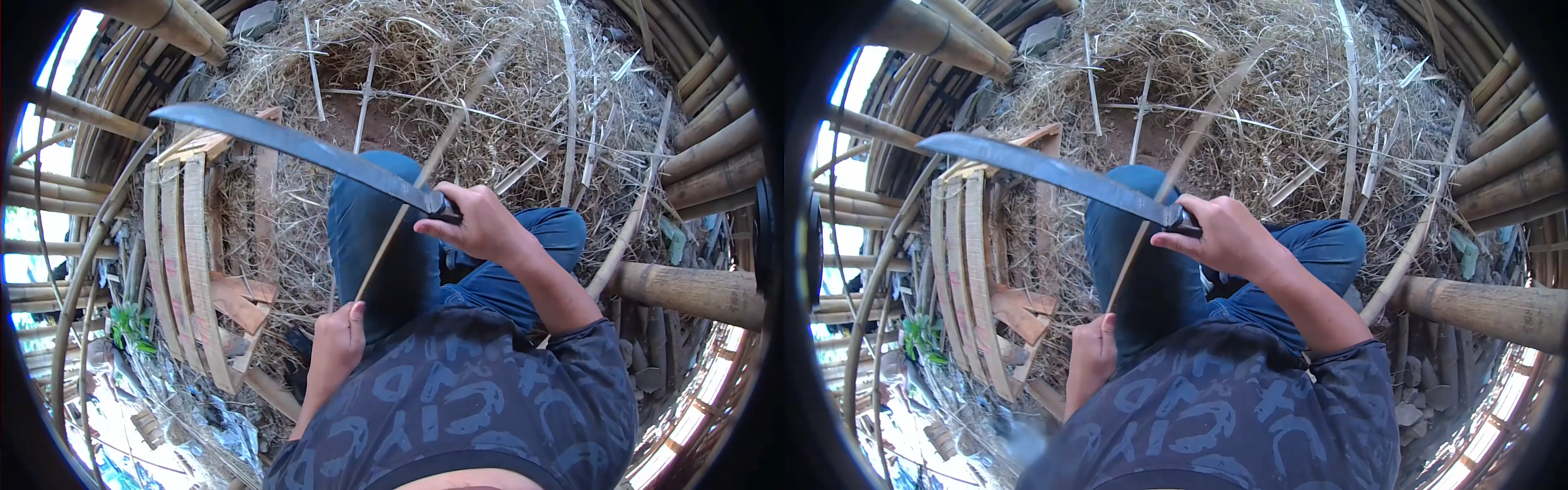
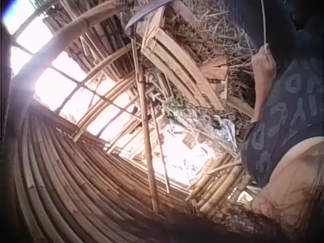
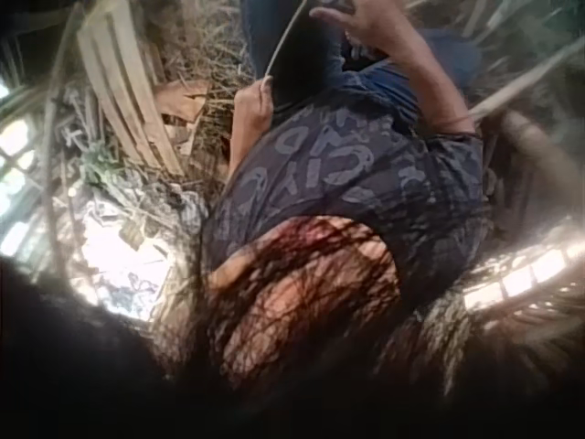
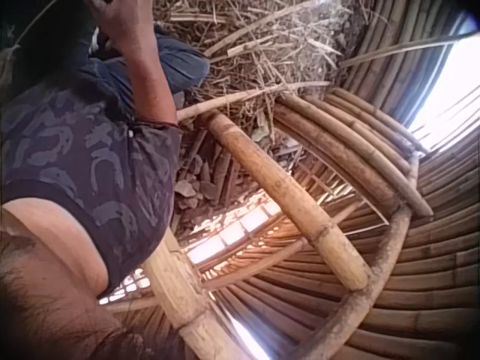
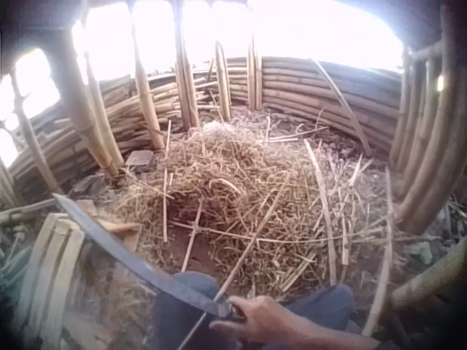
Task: The person whittles a bamboo stick using a large blade by drawing the blade toward themselves along the length of the wood.
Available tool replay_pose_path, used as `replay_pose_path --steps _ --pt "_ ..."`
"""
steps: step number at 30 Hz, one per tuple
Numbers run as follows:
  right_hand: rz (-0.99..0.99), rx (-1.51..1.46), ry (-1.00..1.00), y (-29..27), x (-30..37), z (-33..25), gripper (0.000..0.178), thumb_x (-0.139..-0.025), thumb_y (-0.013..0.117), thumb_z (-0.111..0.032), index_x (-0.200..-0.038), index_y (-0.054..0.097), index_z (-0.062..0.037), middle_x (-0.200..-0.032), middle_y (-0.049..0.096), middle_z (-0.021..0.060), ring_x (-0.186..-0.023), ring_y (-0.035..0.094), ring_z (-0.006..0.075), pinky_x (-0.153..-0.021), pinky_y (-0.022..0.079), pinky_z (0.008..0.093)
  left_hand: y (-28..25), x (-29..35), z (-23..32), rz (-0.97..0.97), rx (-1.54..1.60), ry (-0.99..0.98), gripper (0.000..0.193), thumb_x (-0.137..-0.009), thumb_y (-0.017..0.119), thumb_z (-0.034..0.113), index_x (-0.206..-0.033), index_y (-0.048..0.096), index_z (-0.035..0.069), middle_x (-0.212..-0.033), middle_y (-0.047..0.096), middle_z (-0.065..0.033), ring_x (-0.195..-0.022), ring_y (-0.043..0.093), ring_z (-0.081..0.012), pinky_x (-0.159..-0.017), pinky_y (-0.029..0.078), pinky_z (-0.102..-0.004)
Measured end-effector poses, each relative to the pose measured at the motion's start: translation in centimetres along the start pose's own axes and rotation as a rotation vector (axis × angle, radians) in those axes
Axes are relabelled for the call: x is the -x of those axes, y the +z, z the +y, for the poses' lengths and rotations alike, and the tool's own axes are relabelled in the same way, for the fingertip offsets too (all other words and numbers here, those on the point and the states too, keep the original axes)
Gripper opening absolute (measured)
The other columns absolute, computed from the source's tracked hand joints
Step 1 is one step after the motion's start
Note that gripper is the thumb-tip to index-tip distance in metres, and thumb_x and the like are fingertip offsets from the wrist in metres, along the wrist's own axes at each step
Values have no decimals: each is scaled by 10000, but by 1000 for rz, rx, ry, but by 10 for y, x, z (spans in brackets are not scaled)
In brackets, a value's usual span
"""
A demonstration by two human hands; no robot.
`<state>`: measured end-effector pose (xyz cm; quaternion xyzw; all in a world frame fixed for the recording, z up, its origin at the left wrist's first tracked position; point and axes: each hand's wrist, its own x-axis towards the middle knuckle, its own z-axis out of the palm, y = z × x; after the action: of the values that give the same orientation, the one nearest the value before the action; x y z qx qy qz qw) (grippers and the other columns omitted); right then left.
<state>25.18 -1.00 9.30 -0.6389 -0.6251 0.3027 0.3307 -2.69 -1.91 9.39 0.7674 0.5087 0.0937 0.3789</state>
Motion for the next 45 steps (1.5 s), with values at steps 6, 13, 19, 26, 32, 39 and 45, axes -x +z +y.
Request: replay_pose_path --steps 6,13,19,26,32,39,45 --pt "-67 174 94 -21 13 13 590 -820 656 -564 -894 637 20 -639 594 235 -669 623 422 -599 488 454 34 -1 2 -5 41 37 361 -990 481 204 -712 524 -23 -586 514 -256 -589 545 -455 -525 397 -495" --pt "21 131 58 -22 34 36 612 -823 645 -574 -857 617 36 -643 590 250 -671 618 436 -602 486 465 52 4 -1 74 47 70 393 -1001 472 230 -722 530 -41 -556 472 -241 -520 502 -429 -484 363 -444" --pt "-17 275 89 -37 36 51 501 -848 661 -488 -877 628 11 -597 556 206 -618 594 402 -579 464 427 60 0 8 25 -16 63 362 -991 482 198 -706 526 -20 -581 516 -242 -571 547 -442 -506 391 -485" --pt "-30 318 90 -47 33 67 516 -829 660 -533 -838 624 -18 -646 602 181 -653 616 395 -589 472 427 59 -1 13 5 -12 51 360 -991 485 203 -720 527 -31 -579 509 -243 -553 537 -442 -486 373 -482" --pt "-1 364 83 -55 26 76 645 -817 598 -643 -800 625 1 -598 601 203 -640 630 413 -609 506 467 58 1 9 20 0 55 359 -992 487 210 -728 530 -29 -568 505 -240 -555 540 -441 -484 374 -475" --pt "50 524 15 -70 20 88 644 -824 584 -656 -756 602 -17 -572 585 183 -605 626 399 -588 501 453 59 3 9 22 5 65 356 -995 484 216 -735 524 -23 -560 505 -236 -558 546 -441 -481 379 -479" --pt "86 465 128 -99 12 103 590 -839 620 -588 -780 582 -3 -580 539 167 -564 583 322 -551 446 415 58 4 10 33 38 70 363 -993 489 219 -722 512 -20 -551 504 -230 -549 549 -435 -479 380 -477"
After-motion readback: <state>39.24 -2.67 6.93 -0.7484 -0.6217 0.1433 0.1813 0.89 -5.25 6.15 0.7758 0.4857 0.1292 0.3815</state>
